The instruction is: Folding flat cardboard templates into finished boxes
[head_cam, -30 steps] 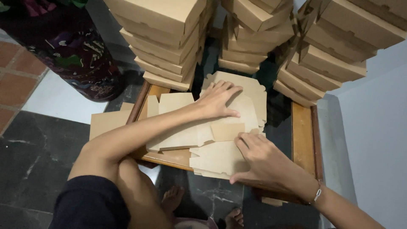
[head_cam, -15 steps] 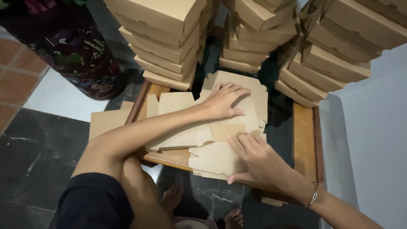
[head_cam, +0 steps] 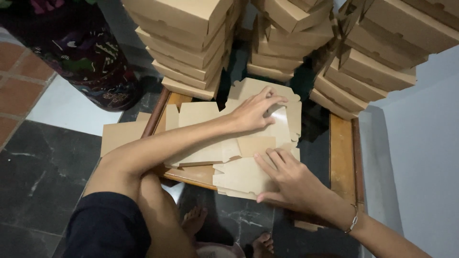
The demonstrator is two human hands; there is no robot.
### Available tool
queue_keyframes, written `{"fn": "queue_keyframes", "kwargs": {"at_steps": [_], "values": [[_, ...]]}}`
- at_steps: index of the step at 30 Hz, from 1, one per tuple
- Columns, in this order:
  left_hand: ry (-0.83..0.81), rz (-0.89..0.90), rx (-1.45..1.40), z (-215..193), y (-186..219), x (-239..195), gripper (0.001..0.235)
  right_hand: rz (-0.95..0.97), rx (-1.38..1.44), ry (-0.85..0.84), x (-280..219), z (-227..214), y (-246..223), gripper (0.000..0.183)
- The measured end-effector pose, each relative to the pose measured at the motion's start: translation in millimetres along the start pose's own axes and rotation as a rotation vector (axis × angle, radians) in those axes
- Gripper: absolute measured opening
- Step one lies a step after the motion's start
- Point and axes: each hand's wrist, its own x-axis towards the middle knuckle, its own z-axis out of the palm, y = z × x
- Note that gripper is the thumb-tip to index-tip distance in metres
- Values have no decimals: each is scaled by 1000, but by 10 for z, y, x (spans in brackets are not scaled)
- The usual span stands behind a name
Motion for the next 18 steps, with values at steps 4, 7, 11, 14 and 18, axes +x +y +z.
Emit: {"fn": "queue_keyframes", "kwargs": {"at_steps": [4,7,11,14,18], "values": [[1,-6,-83,-69,52,14,63,0,35,-12,4,-32,-23,86],[144,-31,-212,-88,53,42,60,11,9,42,-4,-70,-43,77],[120,-168,-222,-131,42,65,51,22,90,42,-53,-149,-36,66],[126,-173,-193,-114,-15,37,45,35,131,-5,-157,-95,62,64],[25,-244,-89,-168,29,18,30,109,94,-69,-250,-120,157,52]]}}
